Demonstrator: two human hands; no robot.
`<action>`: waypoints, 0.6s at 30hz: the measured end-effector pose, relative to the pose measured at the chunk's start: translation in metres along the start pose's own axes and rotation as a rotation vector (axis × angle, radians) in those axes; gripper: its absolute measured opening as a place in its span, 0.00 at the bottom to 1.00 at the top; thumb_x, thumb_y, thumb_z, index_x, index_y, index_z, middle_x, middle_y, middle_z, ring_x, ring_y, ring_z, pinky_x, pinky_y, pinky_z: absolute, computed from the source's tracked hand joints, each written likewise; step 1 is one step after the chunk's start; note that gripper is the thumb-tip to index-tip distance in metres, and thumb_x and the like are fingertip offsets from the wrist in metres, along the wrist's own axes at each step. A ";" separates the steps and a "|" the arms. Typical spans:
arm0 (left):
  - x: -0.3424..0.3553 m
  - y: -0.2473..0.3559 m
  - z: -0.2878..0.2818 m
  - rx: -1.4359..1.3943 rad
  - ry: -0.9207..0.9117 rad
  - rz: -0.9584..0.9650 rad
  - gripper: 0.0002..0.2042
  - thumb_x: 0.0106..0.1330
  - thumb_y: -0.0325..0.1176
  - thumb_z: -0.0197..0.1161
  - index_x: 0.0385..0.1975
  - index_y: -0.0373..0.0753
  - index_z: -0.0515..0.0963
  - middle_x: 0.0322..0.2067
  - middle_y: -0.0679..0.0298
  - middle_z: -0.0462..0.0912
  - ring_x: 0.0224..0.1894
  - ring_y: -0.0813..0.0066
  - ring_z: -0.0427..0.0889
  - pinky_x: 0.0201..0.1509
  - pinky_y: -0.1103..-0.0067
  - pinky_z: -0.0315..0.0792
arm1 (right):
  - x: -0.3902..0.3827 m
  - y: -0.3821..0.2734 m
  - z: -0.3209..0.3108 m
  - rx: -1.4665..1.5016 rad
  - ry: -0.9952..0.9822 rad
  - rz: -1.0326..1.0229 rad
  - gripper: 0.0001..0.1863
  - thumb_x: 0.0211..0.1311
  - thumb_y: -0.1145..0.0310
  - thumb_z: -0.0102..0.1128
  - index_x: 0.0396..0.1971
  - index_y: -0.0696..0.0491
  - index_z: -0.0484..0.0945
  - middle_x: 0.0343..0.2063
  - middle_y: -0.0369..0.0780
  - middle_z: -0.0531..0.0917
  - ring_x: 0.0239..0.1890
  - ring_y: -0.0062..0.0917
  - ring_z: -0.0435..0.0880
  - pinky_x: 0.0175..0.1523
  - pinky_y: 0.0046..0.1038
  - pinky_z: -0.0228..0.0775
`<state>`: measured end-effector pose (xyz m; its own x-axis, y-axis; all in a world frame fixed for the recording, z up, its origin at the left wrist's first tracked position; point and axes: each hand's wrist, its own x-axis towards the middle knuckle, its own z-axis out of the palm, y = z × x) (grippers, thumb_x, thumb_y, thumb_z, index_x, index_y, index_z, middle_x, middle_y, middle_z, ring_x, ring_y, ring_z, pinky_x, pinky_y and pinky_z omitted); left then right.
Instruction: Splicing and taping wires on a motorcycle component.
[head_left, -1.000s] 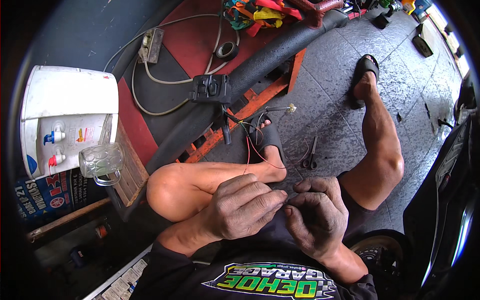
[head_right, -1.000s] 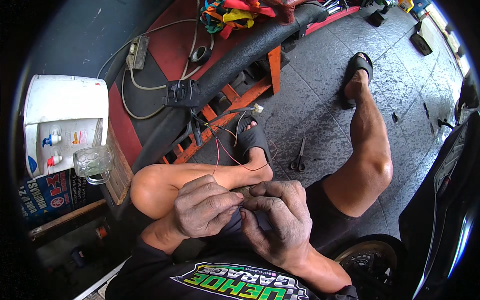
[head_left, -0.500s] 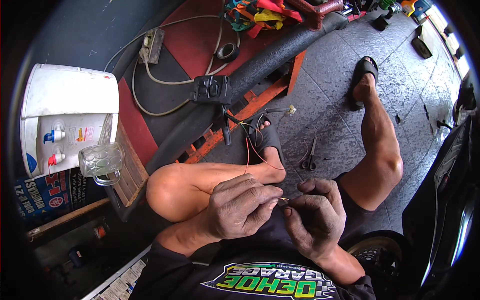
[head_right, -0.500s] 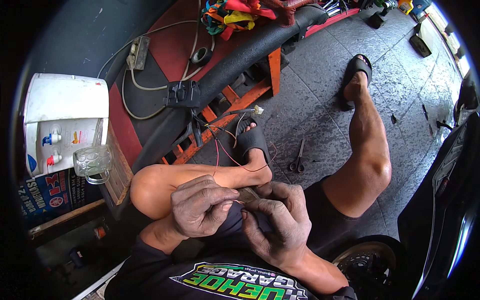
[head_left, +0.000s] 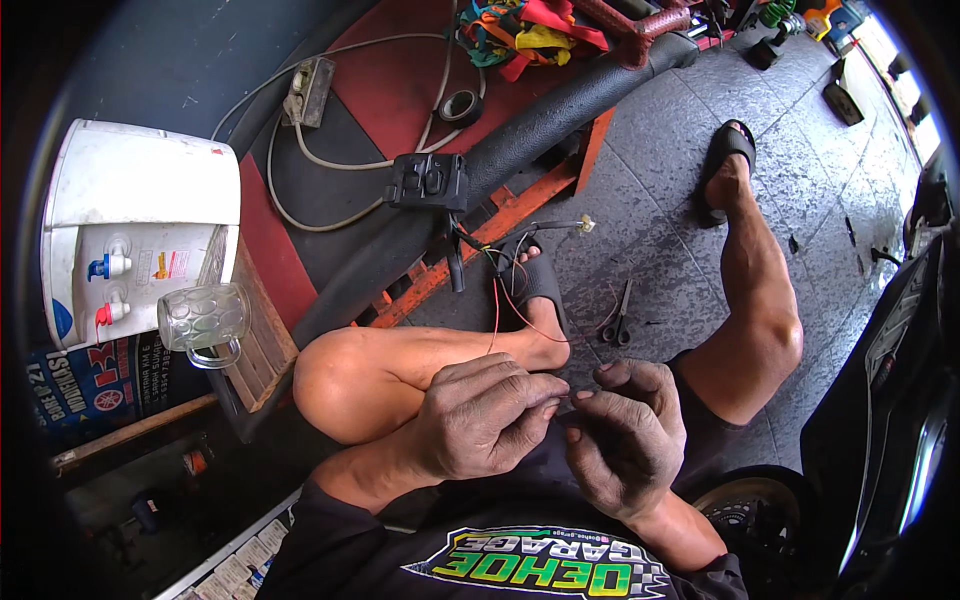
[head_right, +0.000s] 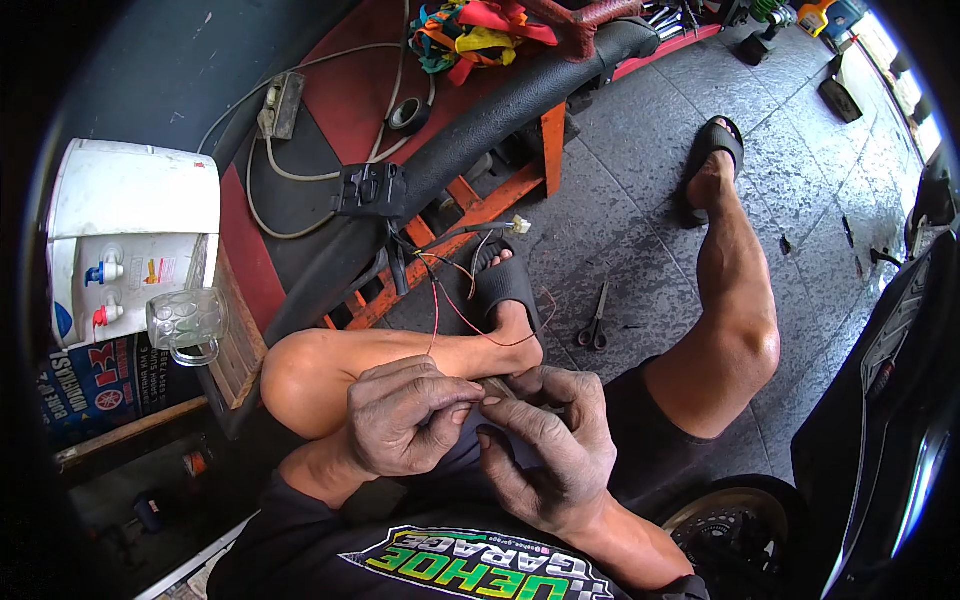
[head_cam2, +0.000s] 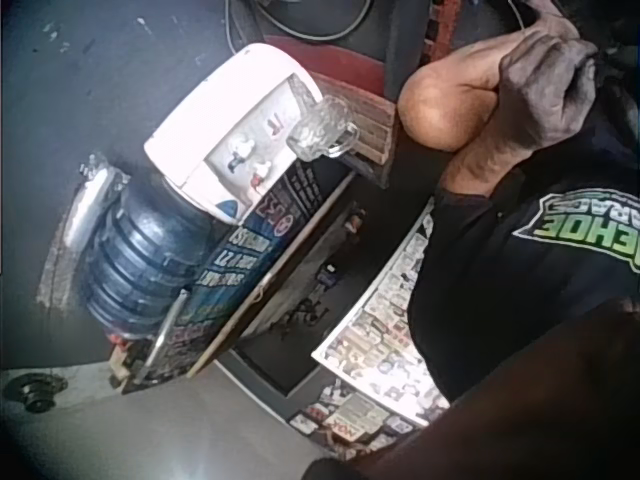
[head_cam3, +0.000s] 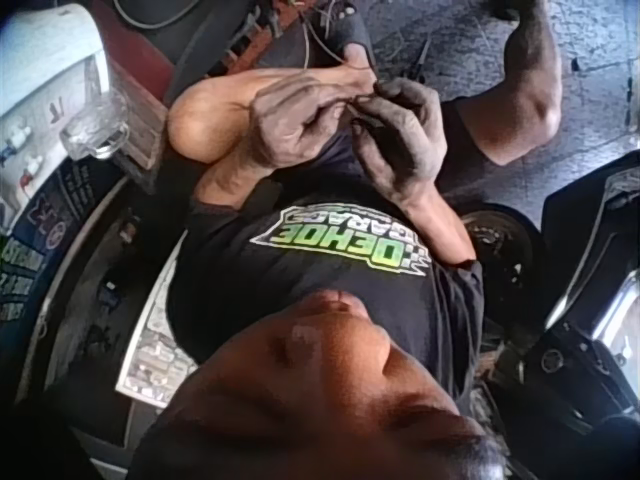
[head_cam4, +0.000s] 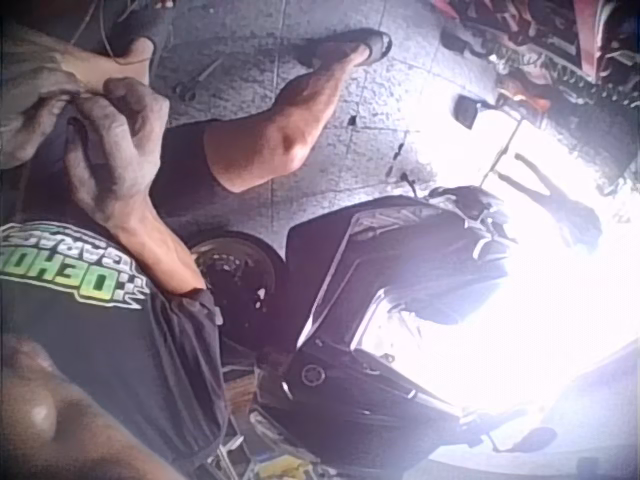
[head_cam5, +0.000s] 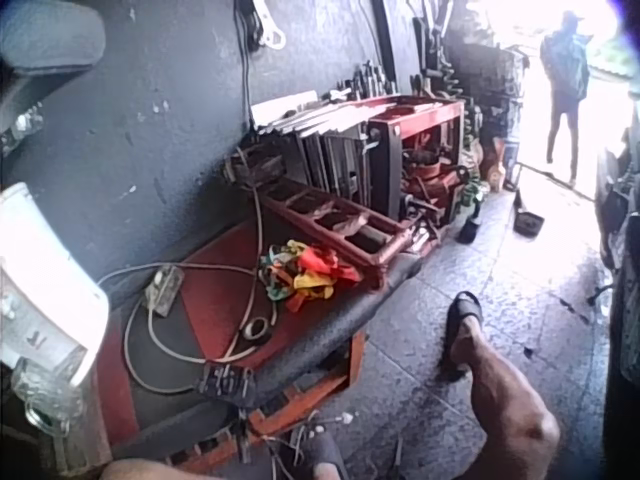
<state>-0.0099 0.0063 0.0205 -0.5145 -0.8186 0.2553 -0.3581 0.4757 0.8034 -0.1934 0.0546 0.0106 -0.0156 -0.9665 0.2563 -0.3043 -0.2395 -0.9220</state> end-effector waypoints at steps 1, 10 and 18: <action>0.000 -0.001 0.001 -0.007 -0.013 0.001 0.07 0.56 0.21 0.66 0.34 0.31 0.80 0.27 0.58 0.83 0.28 0.64 0.84 0.33 0.73 0.79 | 0.000 0.001 0.000 -0.004 0.001 0.001 0.21 0.40 0.79 0.72 0.41 0.55 0.83 0.38 0.46 0.76 0.40 0.32 0.80 0.40 0.28 0.76; -0.002 -0.010 0.001 0.018 0.167 -0.117 0.04 0.61 0.22 0.62 0.33 0.30 0.80 0.25 0.56 0.82 0.22 0.70 0.80 0.27 0.78 0.73 | 0.000 0.099 0.011 0.228 0.345 0.656 0.08 0.65 0.74 0.59 0.40 0.63 0.78 0.30 0.35 0.80 0.31 0.15 0.75 0.37 0.18 0.68; -0.007 -0.009 0.003 0.034 0.186 -0.186 0.04 0.63 0.22 0.62 0.36 0.30 0.79 0.28 0.59 0.83 0.21 0.81 0.75 0.25 0.85 0.68 | -0.076 0.276 0.092 -0.651 0.201 1.329 0.19 0.58 0.64 0.65 0.43 0.62 0.75 0.48 0.54 0.75 0.51 0.51 0.78 0.55 0.44 0.72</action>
<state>-0.0054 0.0084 0.0105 -0.2867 -0.9364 0.2022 -0.4608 0.3198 0.8279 -0.1883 0.0538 -0.2908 -0.7261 -0.3983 -0.5604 -0.3227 0.9172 -0.2337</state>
